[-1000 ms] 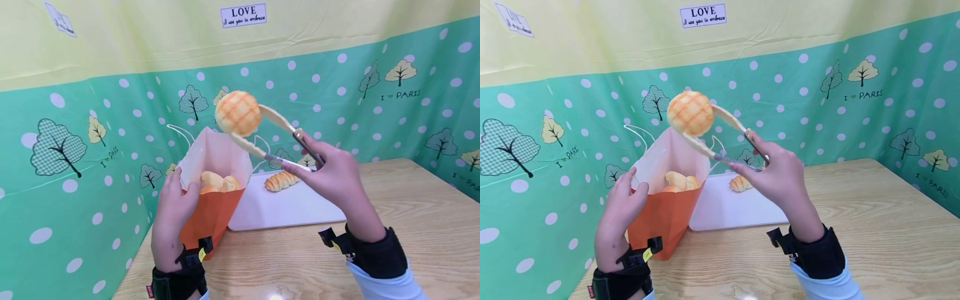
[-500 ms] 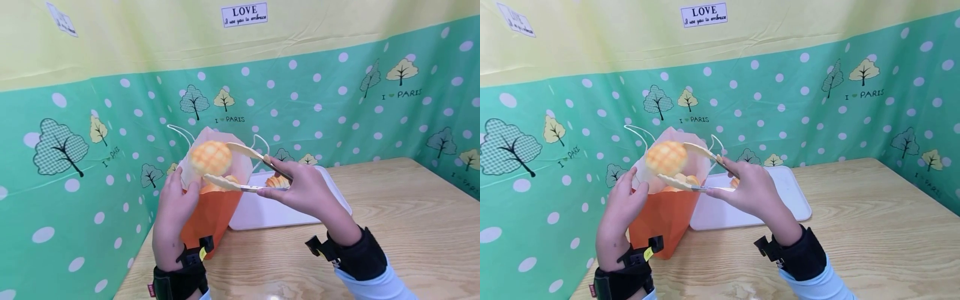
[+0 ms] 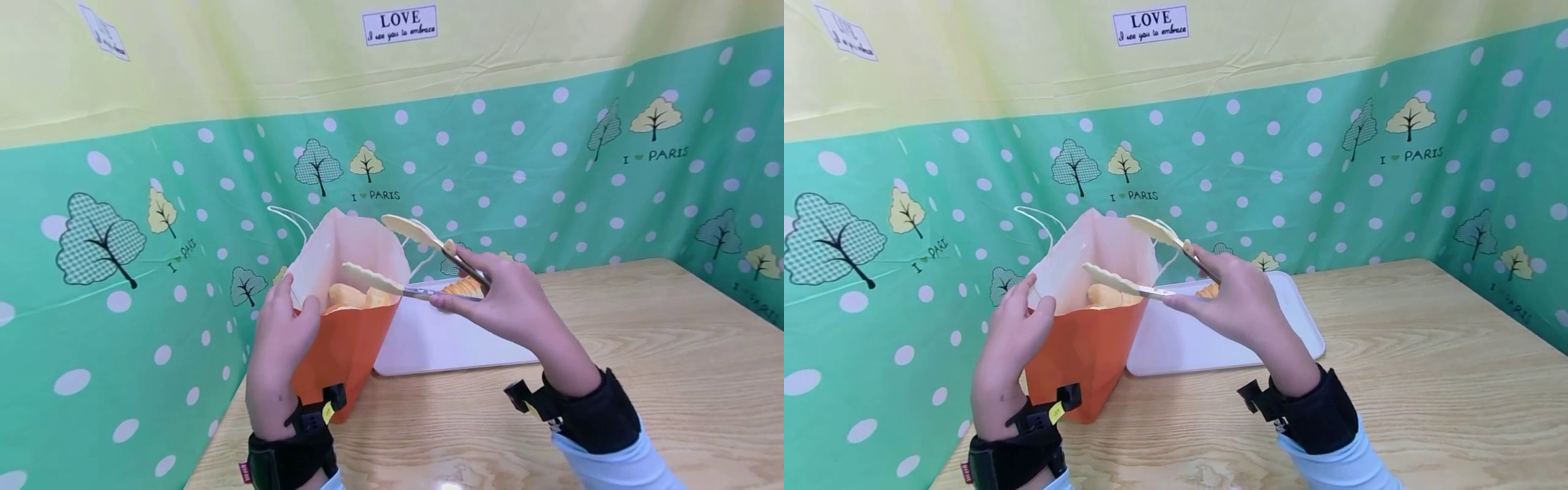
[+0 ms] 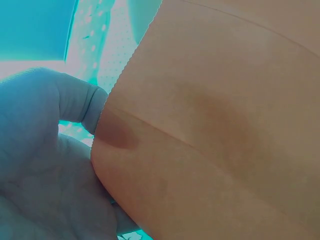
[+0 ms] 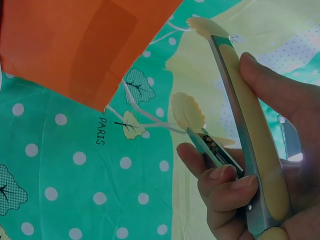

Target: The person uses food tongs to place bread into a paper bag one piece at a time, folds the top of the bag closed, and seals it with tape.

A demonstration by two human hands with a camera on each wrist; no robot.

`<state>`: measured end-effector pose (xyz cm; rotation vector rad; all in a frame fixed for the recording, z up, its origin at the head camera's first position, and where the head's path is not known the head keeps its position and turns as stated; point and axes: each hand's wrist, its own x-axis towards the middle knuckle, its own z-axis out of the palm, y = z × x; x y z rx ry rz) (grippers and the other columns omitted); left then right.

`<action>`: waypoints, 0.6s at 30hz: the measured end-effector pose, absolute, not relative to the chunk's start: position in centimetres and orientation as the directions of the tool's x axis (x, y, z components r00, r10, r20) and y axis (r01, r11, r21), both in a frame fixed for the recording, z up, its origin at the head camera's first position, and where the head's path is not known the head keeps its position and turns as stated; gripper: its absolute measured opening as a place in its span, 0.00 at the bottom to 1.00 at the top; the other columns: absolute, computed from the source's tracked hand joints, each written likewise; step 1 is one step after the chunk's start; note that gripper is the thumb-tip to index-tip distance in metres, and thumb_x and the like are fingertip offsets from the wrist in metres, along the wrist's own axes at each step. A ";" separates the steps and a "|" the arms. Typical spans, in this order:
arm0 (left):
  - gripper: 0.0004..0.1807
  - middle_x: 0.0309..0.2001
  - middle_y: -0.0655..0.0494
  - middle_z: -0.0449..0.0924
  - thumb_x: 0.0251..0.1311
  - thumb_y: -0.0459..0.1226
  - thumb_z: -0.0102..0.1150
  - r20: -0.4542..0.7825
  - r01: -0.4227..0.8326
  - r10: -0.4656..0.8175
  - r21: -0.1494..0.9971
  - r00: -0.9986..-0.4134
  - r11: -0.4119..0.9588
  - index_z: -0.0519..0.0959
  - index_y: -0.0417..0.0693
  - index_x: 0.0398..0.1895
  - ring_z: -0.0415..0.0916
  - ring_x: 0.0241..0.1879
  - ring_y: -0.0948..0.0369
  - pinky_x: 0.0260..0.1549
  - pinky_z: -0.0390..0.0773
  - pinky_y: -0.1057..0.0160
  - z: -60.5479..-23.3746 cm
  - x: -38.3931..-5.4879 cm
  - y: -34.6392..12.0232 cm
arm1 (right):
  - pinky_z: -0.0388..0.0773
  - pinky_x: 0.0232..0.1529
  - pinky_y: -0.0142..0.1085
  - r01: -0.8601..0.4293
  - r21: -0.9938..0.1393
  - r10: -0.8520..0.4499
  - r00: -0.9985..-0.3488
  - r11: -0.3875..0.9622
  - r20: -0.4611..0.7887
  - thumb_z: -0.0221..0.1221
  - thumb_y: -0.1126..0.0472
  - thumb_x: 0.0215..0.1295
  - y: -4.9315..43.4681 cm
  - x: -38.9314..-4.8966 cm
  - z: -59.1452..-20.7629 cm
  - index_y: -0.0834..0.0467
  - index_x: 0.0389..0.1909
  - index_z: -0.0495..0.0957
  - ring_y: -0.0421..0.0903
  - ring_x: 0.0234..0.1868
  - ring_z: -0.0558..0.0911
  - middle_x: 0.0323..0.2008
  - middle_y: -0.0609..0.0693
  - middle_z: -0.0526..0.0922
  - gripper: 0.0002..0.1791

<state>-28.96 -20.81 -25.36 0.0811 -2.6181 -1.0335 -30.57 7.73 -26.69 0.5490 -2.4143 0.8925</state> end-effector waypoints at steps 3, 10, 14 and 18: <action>0.35 0.71 0.36 0.50 0.63 0.41 0.34 0.282 0.067 -0.164 0.661 -0.945 0.748 0.46 0.39 0.72 0.67 0.36 0.49 0.39 0.70 0.50 -25.4 -29.0 -20.8 | 0.64 0.18 0.37 -0.512 -0.498 -0.154 -0.789 0.700 0.595 0.63 0.33 0.43 8.3 -30.6 -26.5 0.51 0.64 0.68 0.47 0.24 0.67 0.41 0.55 0.84 0.46; 0.35 0.72 0.36 0.48 0.64 0.42 0.34 0.273 0.056 -0.166 0.655 -0.948 0.754 0.44 0.39 0.72 0.68 0.37 0.49 0.39 0.73 0.50 -25.6 -29.0 -20.7 | 0.69 0.19 0.37 -0.472 -0.620 0.035 -0.778 0.627 0.628 0.63 0.35 0.46 9.9 -30.8 -26.1 0.49 0.64 0.67 0.47 0.20 0.70 0.39 0.49 0.83 0.44; 0.35 0.71 0.35 0.48 0.64 0.42 0.34 0.268 0.051 -0.170 0.658 -0.948 0.751 0.44 0.39 0.73 0.67 0.40 0.48 0.41 0.73 0.47 -25.7 -28.9 -20.7 | 0.70 0.19 0.36 -0.439 -0.675 0.164 -0.755 0.592 0.635 0.61 0.36 0.48 11.1 -31.5 -26.1 0.48 0.64 0.68 0.47 0.23 0.74 0.38 0.53 0.82 0.40; 0.35 0.71 0.35 0.48 0.64 0.42 0.34 0.274 0.052 -0.172 0.655 -0.946 0.754 0.44 0.39 0.73 0.67 0.41 0.47 0.43 0.74 0.44 -25.8 -28.9 -20.7 | 0.69 0.25 0.40 -0.334 -0.711 0.212 -0.800 0.618 0.560 0.59 0.33 0.48 12.6 -32.8 -26.8 0.50 0.66 0.65 0.52 0.33 0.75 0.42 0.60 0.82 0.45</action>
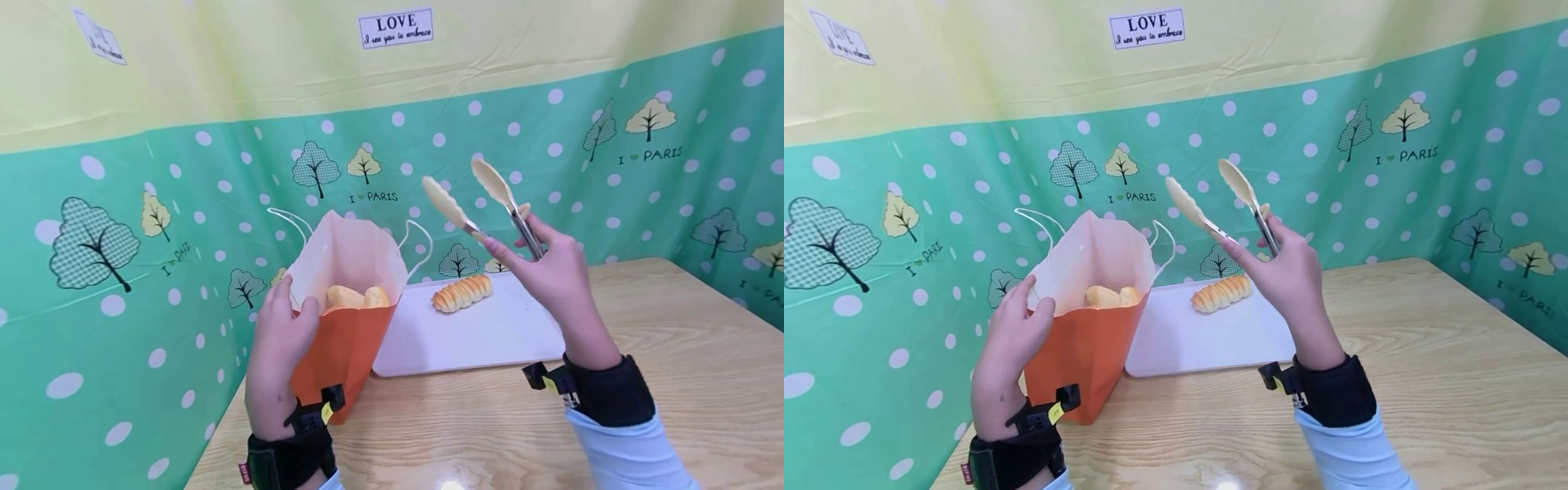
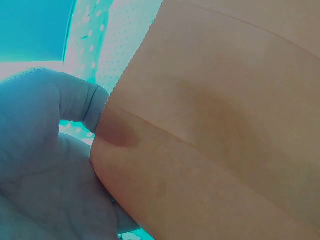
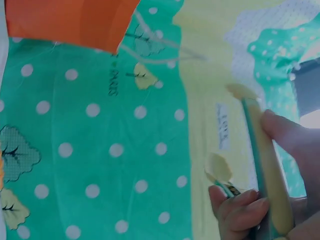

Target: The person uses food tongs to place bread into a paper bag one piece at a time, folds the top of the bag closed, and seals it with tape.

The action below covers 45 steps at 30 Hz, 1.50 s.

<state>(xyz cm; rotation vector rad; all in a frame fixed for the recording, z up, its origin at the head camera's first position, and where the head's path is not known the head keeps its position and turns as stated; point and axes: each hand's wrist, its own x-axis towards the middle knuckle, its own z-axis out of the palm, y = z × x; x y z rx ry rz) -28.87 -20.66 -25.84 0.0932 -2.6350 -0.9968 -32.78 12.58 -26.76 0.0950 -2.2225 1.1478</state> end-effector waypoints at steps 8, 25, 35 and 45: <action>0.35 0.71 0.36 0.50 0.64 0.42 0.35 0.288 0.059 -0.170 0.643 -0.943 0.763 0.45 0.39 0.72 0.68 0.35 0.50 0.38 0.74 0.51 -25.9 -29.1 -20.6 | 0.63 0.22 0.40 -0.130 -0.498 0.075 -0.926 0.857 0.371 0.63 0.31 0.41 15.0 -35.9 -30.0 0.58 0.67 0.62 0.52 0.27 0.70 0.33 0.58 0.76 0.55; 0.34 0.69 0.37 0.54 0.63 0.41 0.35 0.309 0.087 -0.145 0.629 -0.940 0.773 0.46 0.38 0.72 0.67 0.41 0.47 0.39 0.74 0.50 -26.1 -29.1 -20.5 | 0.68 0.21 0.45 -0.009 -0.346 0.064 -0.978 0.938 0.199 0.65 0.44 0.47 15.5 -39.5 -34.9 0.54 0.46 0.83 0.54 0.27 0.72 0.29 0.57 0.76 0.26; 0.34 0.71 0.36 0.51 0.64 0.41 0.34 0.300 0.096 -0.132 0.637 -0.945 0.765 0.46 0.38 0.72 0.65 0.49 0.45 0.48 0.74 0.42 -25.9 -29.1 -20.2 | 0.68 0.21 0.43 -0.016 -0.362 0.028 -0.993 0.932 0.117 0.66 0.43 0.46 15.7 -39.5 -34.8 0.53 0.46 0.83 0.50 0.25 0.73 0.26 0.52 0.77 0.27; 0.34 0.71 0.36 0.51 0.64 0.41 0.34 0.294 0.092 -0.134 0.644 -0.946 0.760 0.45 0.39 0.72 0.63 0.51 0.44 0.48 0.74 0.40 -26.0 -29.1 -20.3 | 0.66 0.21 0.36 -0.136 -0.402 -0.141 -0.990 0.905 0.019 0.67 0.41 0.42 15.5 -38.7 -33.3 0.57 0.54 0.78 0.46 0.22 0.73 0.28 0.50 0.80 0.38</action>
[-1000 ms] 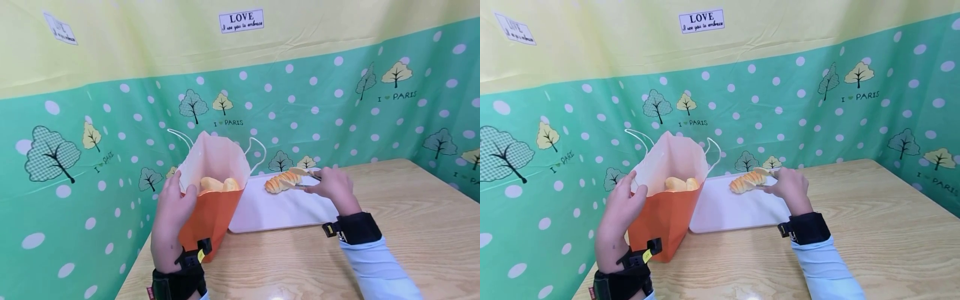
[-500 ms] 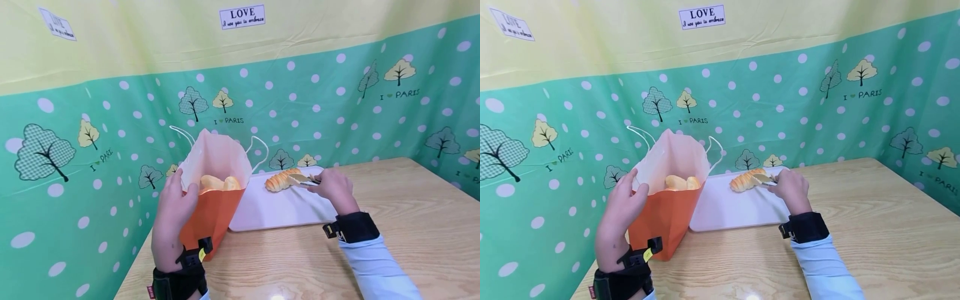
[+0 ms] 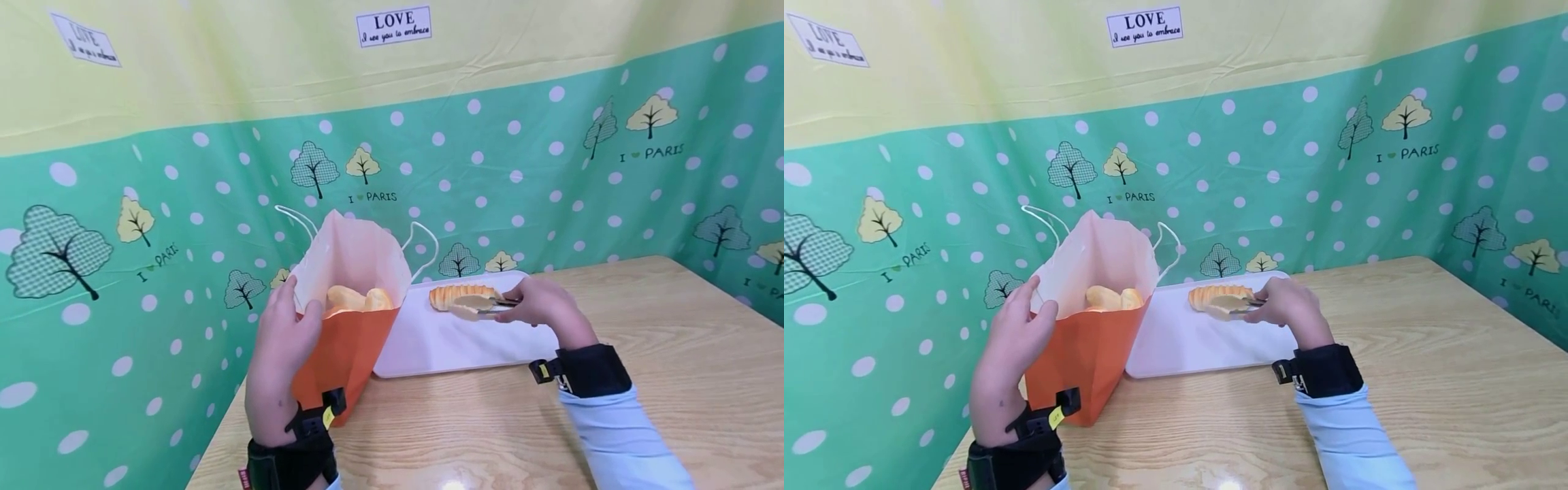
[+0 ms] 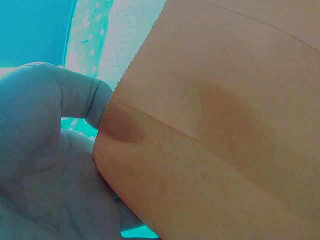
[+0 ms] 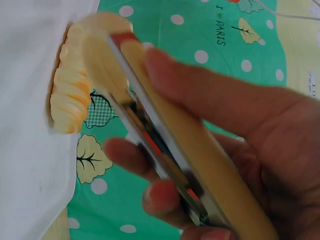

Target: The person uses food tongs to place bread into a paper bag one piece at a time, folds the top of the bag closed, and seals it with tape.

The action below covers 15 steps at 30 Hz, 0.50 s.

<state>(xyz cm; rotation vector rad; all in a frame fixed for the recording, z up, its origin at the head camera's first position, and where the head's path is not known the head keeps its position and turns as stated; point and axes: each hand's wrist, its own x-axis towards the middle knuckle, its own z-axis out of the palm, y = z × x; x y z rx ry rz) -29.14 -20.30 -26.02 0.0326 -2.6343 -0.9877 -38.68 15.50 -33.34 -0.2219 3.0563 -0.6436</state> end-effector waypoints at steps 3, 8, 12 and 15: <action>0.34 0.70 0.36 0.51 0.64 0.41 0.35 0.296 0.093 -0.136 0.645 -0.945 0.759 0.45 0.39 0.72 0.63 0.51 0.44 0.48 0.74 0.41 -25.9 -29.1 -20.3 | 0.70 0.25 0.41 -0.078 -0.353 -0.065 -0.997 0.932 0.047 0.67 0.39 0.42 16.0 -38.4 -33.1 0.60 0.57 0.75 0.52 0.29 0.74 0.34 0.58 0.79 0.42; 0.34 0.70 0.36 0.52 0.64 0.41 0.35 0.306 0.098 -0.132 0.633 -0.943 0.768 0.46 0.39 0.72 0.66 0.47 0.45 0.45 0.75 0.44 -25.8 -29.0 -20.1 | 0.71 0.31 0.47 0.030 -0.345 0.044 -0.999 0.938 0.032 0.68 0.35 0.34 17.4 -38.4 -33.4 0.65 0.63 0.65 0.61 0.40 0.73 0.55 0.72 0.71 0.56; 0.34 0.70 0.36 0.52 0.64 0.41 0.35 0.311 0.099 -0.129 0.624 -0.942 0.775 0.46 0.38 0.72 0.67 0.42 0.47 0.41 0.75 0.48 -25.9 -29.1 -20.0 | 0.69 0.30 0.45 0.058 -0.347 0.063 -0.998 0.936 0.003 0.70 0.33 0.28 18.0 -38.7 -33.7 0.67 0.62 0.65 0.60 0.37 0.72 0.51 0.69 0.74 0.61; 0.34 0.70 0.36 0.52 0.64 0.42 0.35 0.307 0.094 -0.134 0.625 -0.942 0.775 0.46 0.39 0.72 0.67 0.42 0.48 0.40 0.75 0.49 -26.0 -29.0 -20.1 | 0.69 0.27 0.42 0.032 -0.341 0.026 -0.999 0.940 -0.023 0.70 0.33 0.28 18.2 -38.5 -33.4 0.65 0.59 0.71 0.56 0.33 0.72 0.40 0.63 0.77 0.56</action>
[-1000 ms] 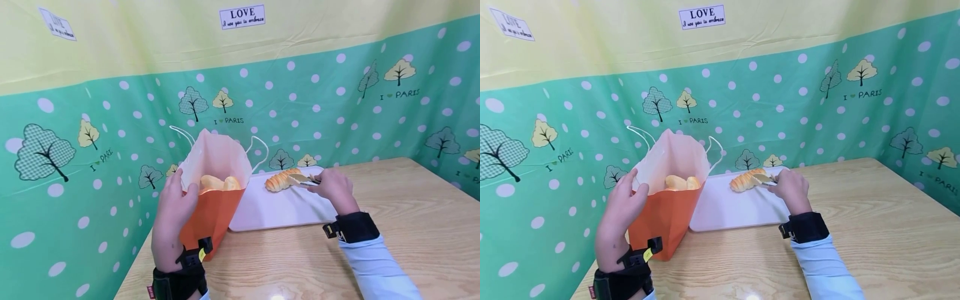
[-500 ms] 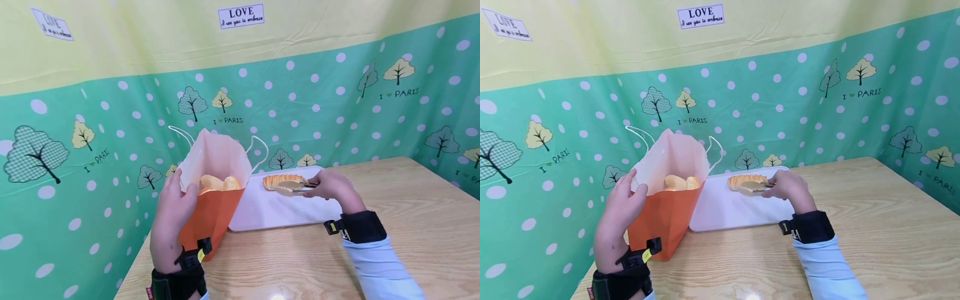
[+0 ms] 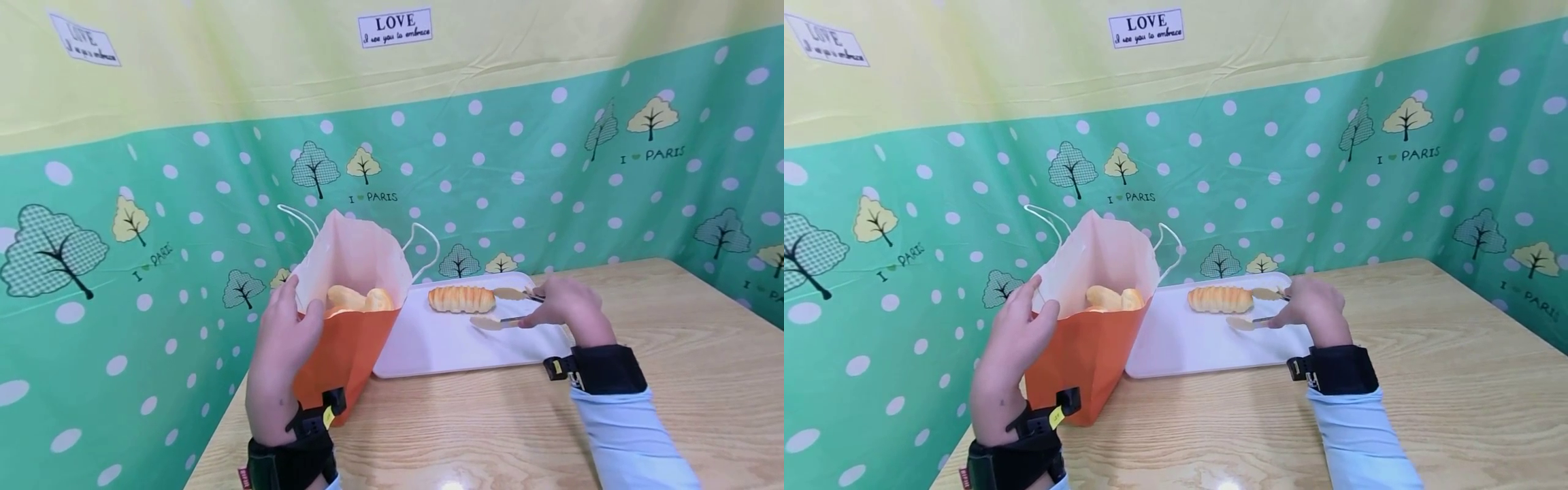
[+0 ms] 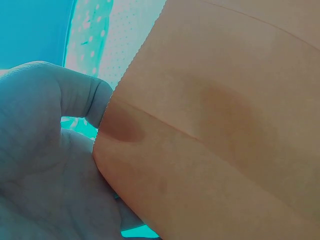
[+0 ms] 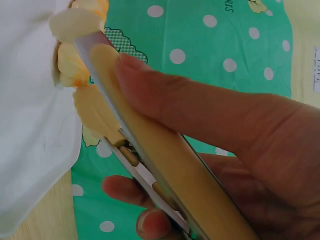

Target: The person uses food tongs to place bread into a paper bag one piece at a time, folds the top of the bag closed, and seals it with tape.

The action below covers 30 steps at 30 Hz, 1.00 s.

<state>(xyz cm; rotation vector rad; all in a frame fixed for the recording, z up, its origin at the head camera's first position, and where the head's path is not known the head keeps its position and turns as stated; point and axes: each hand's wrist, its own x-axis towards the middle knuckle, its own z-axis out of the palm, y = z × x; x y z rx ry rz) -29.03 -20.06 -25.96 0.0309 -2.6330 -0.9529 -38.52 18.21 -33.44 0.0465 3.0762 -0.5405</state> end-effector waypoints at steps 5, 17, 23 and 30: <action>0.34 0.71 0.36 0.51 0.64 0.41 0.34 0.302 0.093 -0.135 0.634 -0.944 0.768 0.45 0.39 0.72 0.65 0.48 0.45 0.46 0.75 0.43 -26.0 -29.0 -20.2 | 0.74 0.30 0.44 -0.066 -0.381 -0.097 -0.993 0.922 -0.063 0.70 0.38 0.34 18.3 -37.9 -32.7 0.65 0.58 0.72 0.53 0.33 0.73 0.42 0.64 0.79 0.50; 0.34 0.70 0.35 0.51 0.64 0.41 0.35 0.313 0.111 -0.120 0.630 -0.942 0.769 0.46 0.38 0.72 0.63 0.51 0.44 0.49 0.74 0.41 -26.0 -29.0 -20.1 | 0.73 0.27 0.41 0.012 -0.425 -0.009 -0.999 0.905 -0.047 0.68 0.34 0.34 16.9 -38.7 -33.6 0.69 0.58 0.70 0.53 0.30 0.76 0.35 0.60 0.79 0.54; 0.34 0.71 0.36 0.51 0.64 0.41 0.36 0.306 0.117 -0.109 0.633 -0.946 0.766 0.46 0.38 0.72 0.62 0.54 0.43 0.52 0.72 0.39 -25.9 -29.0 -20.2 | 0.73 0.28 0.42 0.014 -0.441 0.026 -0.999 0.897 0.022 0.67 0.33 0.33 15.7 -39.9 -35.2 0.66 0.60 0.70 0.56 0.35 0.75 0.43 0.65 0.79 0.55; 0.34 0.71 0.37 0.50 0.64 0.41 0.35 0.311 0.115 -0.113 0.628 -0.944 0.770 0.46 0.38 0.72 0.65 0.50 0.45 0.49 0.74 0.41 -25.9 -29.1 -20.0 | 0.74 0.34 0.46 0.023 -0.473 0.034 -0.999 0.881 0.015 0.67 0.36 0.38 15.0 -40.7 -36.5 0.67 0.59 0.70 0.58 0.39 0.75 0.50 0.68 0.78 0.51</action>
